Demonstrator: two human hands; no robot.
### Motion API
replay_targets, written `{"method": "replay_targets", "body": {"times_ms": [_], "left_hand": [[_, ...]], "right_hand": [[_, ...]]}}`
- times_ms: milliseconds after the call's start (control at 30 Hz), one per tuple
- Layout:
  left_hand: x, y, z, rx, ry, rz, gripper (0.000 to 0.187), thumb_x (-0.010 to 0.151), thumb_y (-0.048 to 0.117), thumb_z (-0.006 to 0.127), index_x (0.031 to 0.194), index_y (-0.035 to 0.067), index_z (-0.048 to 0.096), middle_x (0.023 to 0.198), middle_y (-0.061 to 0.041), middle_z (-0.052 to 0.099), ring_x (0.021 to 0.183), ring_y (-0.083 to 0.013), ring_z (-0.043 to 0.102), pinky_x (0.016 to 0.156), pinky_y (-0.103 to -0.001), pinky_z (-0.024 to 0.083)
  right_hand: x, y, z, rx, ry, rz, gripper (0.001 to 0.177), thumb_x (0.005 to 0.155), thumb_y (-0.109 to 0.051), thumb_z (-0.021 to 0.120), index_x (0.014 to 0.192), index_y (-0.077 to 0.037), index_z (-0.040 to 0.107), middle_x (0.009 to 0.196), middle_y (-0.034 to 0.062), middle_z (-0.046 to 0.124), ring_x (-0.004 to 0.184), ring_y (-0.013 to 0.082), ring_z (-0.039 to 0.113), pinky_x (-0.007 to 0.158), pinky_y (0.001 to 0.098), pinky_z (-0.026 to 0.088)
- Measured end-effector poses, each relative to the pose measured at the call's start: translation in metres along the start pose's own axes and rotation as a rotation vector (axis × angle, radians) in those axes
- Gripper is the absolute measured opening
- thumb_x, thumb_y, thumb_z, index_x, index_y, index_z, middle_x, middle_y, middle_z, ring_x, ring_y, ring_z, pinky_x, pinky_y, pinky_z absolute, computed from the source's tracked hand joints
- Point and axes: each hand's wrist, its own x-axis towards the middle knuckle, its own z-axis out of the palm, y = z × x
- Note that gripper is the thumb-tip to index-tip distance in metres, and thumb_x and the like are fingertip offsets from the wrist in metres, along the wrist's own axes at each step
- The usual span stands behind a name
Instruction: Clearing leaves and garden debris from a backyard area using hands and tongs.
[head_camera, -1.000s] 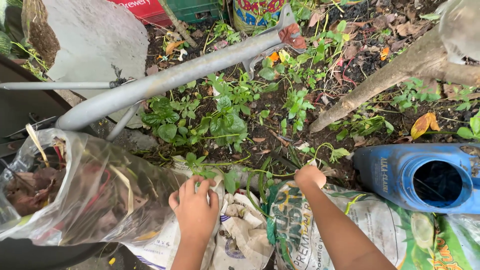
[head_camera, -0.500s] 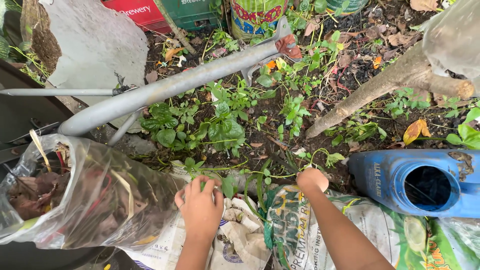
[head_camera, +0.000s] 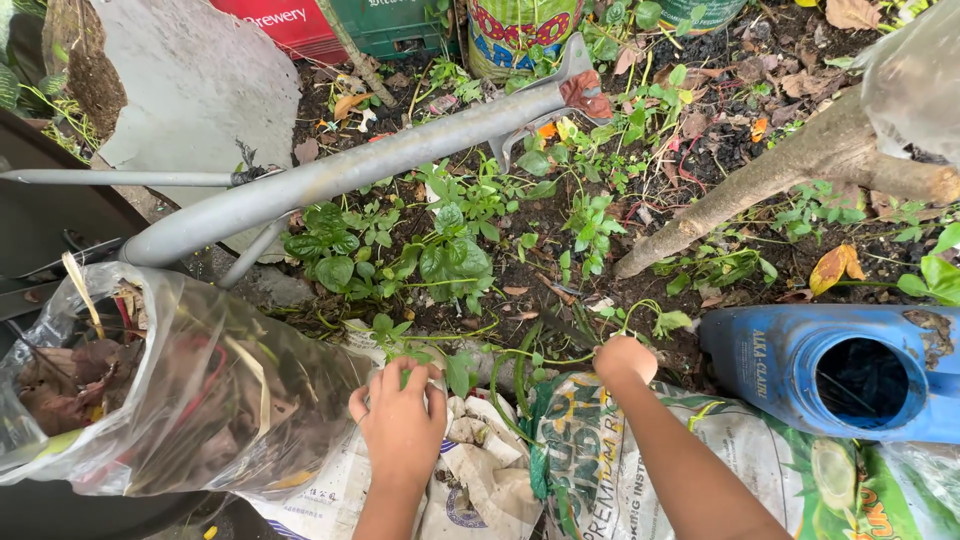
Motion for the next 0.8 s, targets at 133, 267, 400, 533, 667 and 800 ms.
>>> {"method": "replay_targets", "body": {"times_ms": [133,267,400,533,667,800], "left_hand": [[-0.006,-0.006,0.001,-0.014,-0.013,-0.008,0.016,0.082,0.021,0.065,0.096,0.019,0.072,0.116,-0.002,0.062,0.115,-0.0224,0.056,0.106,-0.054,0.031],[-0.01,-0.008,0.007,0.007,-0.05,-0.04,0.015,0.083,0.02,0.065,0.096,0.021,0.072,0.115,0.0,0.062,0.114,-0.0213,0.057,0.108,-0.054,0.03],[-0.011,-0.006,0.009,0.018,-0.059,-0.044,0.015,0.081,0.02,0.067,0.096,0.022,0.072,0.113,0.001,0.062,0.114,-0.021,0.057,0.108,-0.055,0.029],[-0.009,-0.002,0.011,-0.003,-0.031,-0.029,0.015,0.081,0.02,0.067,0.095,0.022,0.072,0.114,0.0,0.063,0.115,-0.0219,0.057,0.107,-0.055,0.029],[-0.006,0.001,0.007,-0.018,-0.008,-0.008,0.016,0.081,0.02,0.067,0.096,0.021,0.072,0.113,-0.001,0.063,0.115,-0.0226,0.057,0.107,-0.056,0.029],[-0.003,0.006,0.002,-0.025,-0.007,-0.009,0.016,0.082,0.02,0.067,0.097,0.021,0.072,0.113,-0.001,0.063,0.114,-0.0221,0.058,0.107,-0.055,0.03]], "right_hand": [[-0.013,-0.005,-0.012,-0.009,-0.046,0.003,0.043,0.098,-0.05,0.061,0.112,-0.013,0.078,0.111,0.0068,0.078,0.102,0.0253,0.076,0.085,0.0373,0.06],[-0.001,-0.004,0.006,0.001,-0.046,0.034,0.044,0.098,-0.051,0.061,0.113,-0.013,0.077,0.112,0.0069,0.078,0.102,0.0252,0.075,0.084,0.0382,0.06],[0.013,-0.006,0.024,0.009,-0.027,0.051,0.047,0.097,-0.053,0.062,0.113,-0.011,0.077,0.112,0.0078,0.077,0.101,0.0258,0.076,0.08,0.0391,0.061],[0.005,-0.001,0.014,0.04,-0.036,0.089,0.047,0.097,-0.053,0.062,0.111,-0.011,0.078,0.11,0.0084,0.077,0.1,0.0261,0.076,0.079,0.0389,0.061],[0.006,0.014,0.014,0.039,-0.008,0.061,0.042,0.096,-0.05,0.065,0.109,-0.013,0.079,0.108,0.0082,0.078,0.1,0.0264,0.077,0.08,0.0385,0.061],[0.006,0.026,0.004,0.026,0.028,0.047,0.04,0.093,-0.049,0.068,0.108,-0.014,0.079,0.109,0.0087,0.078,0.102,0.0275,0.076,0.083,0.0388,0.06]]}}
